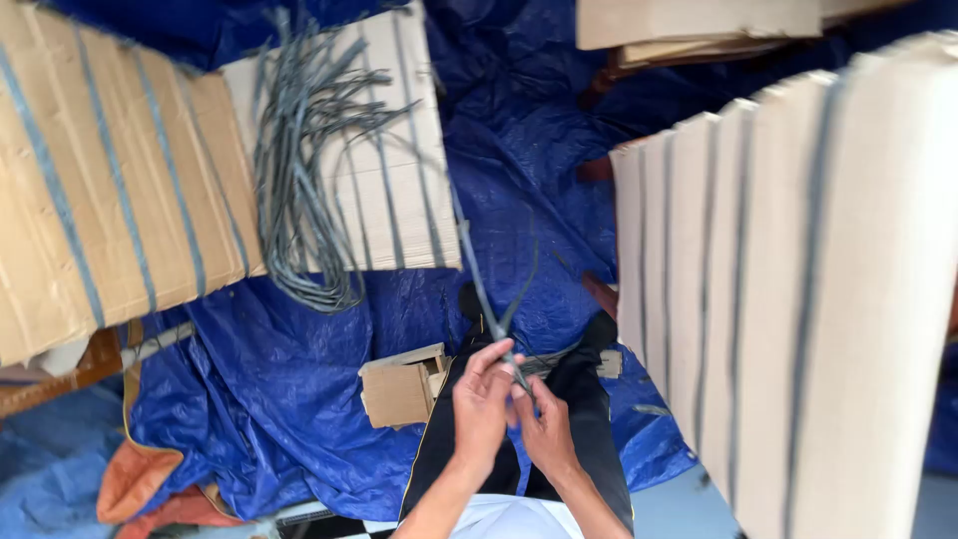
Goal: Packaging wooden furniture parts with cardboard and plastic ties for shipment or storage.
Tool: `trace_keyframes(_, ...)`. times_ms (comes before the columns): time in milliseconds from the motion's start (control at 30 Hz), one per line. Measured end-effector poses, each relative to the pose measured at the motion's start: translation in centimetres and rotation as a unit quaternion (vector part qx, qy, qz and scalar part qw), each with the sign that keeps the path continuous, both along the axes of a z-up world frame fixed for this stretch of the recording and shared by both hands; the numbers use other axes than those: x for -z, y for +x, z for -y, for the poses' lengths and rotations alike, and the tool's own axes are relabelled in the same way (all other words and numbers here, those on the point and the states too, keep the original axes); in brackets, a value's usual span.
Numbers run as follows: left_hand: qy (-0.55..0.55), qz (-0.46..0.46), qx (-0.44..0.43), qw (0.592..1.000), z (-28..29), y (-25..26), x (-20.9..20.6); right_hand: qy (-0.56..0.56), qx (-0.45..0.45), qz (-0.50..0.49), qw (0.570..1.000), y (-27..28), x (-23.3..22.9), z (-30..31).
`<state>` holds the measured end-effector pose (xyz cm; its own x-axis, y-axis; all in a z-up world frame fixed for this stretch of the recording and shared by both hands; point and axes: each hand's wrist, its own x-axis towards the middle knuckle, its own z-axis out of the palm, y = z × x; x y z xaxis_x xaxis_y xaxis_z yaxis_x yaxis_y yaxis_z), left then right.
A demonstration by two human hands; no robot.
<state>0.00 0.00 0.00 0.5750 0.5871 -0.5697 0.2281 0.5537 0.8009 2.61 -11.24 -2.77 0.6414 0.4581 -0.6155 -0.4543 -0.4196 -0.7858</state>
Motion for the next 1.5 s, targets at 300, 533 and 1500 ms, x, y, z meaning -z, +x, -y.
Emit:
trace_keyframes(300, 0.006, -0.270, 0.097, 0.958, 6.4, -7.4, 15.3, -0.027, 0.357, -0.406, 0.841, -5.4, 12.9, 30.1)
trace_keyframes(533, 0.057, -0.254, 0.184, 0.948, 14.0, -4.0, 18.0, -0.065, 0.664, -0.218, 0.712, 8.0, 17.7, 57.6)
trace_keyframes(1500, 0.308, -0.193, 0.319, 0.875, -5.1, 27.8, 26.1, -0.138, -0.042, 0.152, 0.978, 40.0, 15.8, 4.0)
